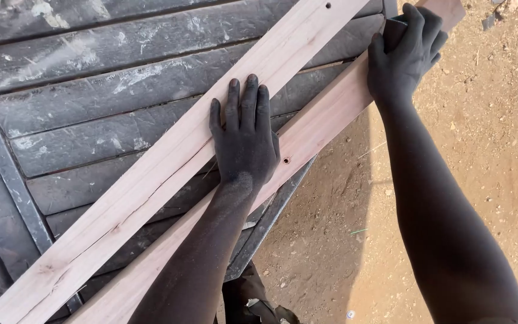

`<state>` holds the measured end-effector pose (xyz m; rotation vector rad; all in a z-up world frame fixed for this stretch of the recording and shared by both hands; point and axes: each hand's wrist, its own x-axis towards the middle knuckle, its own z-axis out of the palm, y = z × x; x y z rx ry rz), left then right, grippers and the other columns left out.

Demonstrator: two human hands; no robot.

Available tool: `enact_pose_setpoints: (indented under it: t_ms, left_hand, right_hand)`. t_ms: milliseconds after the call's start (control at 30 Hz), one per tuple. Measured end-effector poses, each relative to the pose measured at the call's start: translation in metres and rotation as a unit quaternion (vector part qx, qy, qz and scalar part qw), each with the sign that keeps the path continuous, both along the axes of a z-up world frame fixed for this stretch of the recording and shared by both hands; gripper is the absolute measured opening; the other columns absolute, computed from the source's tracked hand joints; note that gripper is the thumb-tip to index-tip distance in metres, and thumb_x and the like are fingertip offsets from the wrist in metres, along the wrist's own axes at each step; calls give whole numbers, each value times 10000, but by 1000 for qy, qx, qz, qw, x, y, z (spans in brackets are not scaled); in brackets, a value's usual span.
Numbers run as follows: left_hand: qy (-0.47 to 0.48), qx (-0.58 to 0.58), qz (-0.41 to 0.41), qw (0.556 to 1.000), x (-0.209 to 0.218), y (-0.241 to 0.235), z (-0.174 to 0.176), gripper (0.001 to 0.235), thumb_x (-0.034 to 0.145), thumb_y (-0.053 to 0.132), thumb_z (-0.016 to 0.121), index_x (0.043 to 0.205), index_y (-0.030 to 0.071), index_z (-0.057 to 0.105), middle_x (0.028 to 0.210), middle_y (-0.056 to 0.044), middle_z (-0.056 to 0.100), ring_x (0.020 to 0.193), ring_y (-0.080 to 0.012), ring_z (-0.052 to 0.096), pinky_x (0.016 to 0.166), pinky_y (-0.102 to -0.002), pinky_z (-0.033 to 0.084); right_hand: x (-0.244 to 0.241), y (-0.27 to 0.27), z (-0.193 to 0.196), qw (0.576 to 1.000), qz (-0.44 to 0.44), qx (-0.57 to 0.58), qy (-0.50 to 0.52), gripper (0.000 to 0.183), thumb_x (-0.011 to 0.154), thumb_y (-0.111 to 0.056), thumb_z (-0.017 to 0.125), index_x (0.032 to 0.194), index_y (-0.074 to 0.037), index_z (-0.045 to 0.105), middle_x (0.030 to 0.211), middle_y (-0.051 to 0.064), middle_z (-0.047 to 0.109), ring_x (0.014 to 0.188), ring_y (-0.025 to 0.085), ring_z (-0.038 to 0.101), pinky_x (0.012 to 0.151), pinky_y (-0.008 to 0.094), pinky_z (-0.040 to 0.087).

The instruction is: Manual sanding of wooden planks on a workbench to smooth the surface.

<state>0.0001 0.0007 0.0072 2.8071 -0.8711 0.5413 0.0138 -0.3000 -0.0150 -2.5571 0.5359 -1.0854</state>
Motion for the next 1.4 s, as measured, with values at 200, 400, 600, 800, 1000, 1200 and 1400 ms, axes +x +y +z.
enact_pose_setpoints:
  t_ms: [200, 400, 600, 800, 1000, 1200, 1400]
  left_hand:
    - [62, -25, 9, 998, 13, 1, 27, 655, 925, 247, 655, 1545, 100, 506, 1642, -63, 394, 1532, -320, 338, 1234, -601, 296]
    - [60, -69, 16, 996, 22, -9, 14, 550, 952, 209, 583, 1492, 105, 561, 1618, -67, 424, 1512, -326, 357, 1211, -616, 303]
    - [19, -102, 21, 994, -11, 43, 28, 486, 1014, 174, 518, 1497, 133, 554, 1600, -46, 455, 1506, -326, 362, 1220, -597, 325]
    - [88, -52, 66, 993, -50, 119, 41, 703, 1030, 449, 492, 1572, 16, 381, 1674, -200, 295, 1557, -439, 225, 1227, -673, 189]
    - [109, -42, 64, 991, -49, 119, 40, 660, 1045, 405, 488, 1569, 17, 389, 1657, -220, 306, 1542, -458, 235, 1206, -698, 195]
    - [90, -57, 61, 992, -49, 115, 44, 675, 1000, 403, 534, 1539, 8, 436, 1624, -234, 364, 1522, -478, 279, 1173, -706, 228]
    - [79, -71, 59, 993, -47, 117, 46, 679, 989, 398, 567, 1531, 7, 451, 1615, -235, 382, 1514, -479, 296, 1167, -705, 238]
  right_hand:
    - [16, -34, -4, 994, 21, -95, 56, 119, 935, -112, 640, 885, -13, 595, 923, 171, 637, 828, 406, 572, 733, 494, 438]
    - [-12, 34, 14, 990, 76, -79, 86, 274, 1031, -72, 549, 1156, 97, 725, 1297, 256, 677, 1210, 430, 599, 1062, 507, 371]
    - [-98, 197, 40, 979, 163, 18, 119, 386, 1109, -112, 496, 1464, 19, 569, 1560, 184, 489, 1493, 386, 395, 1247, 533, 284]
    - [-134, 228, 70, 943, 247, -62, 216, 505, 865, -21, 701, 1364, -74, 657, 1500, 108, 590, 1406, 345, 523, 1158, 508, 405]
    - [-67, 58, 25, 956, 116, -100, 249, 360, 1066, -119, 634, 1417, -68, 701, 1458, 134, 635, 1274, 410, 579, 989, 526, 529]
    - [-113, 177, 82, 943, 184, -8, 278, 461, 913, -24, 646, 1362, -115, 700, 1457, 94, 638, 1387, 412, 514, 1108, 578, 420]
    - [-70, 99, 52, 952, 133, -122, 247, 342, 1025, -64, 655, 1356, -100, 733, 1428, 99, 667, 1315, 374, 572, 1041, 491, 501]
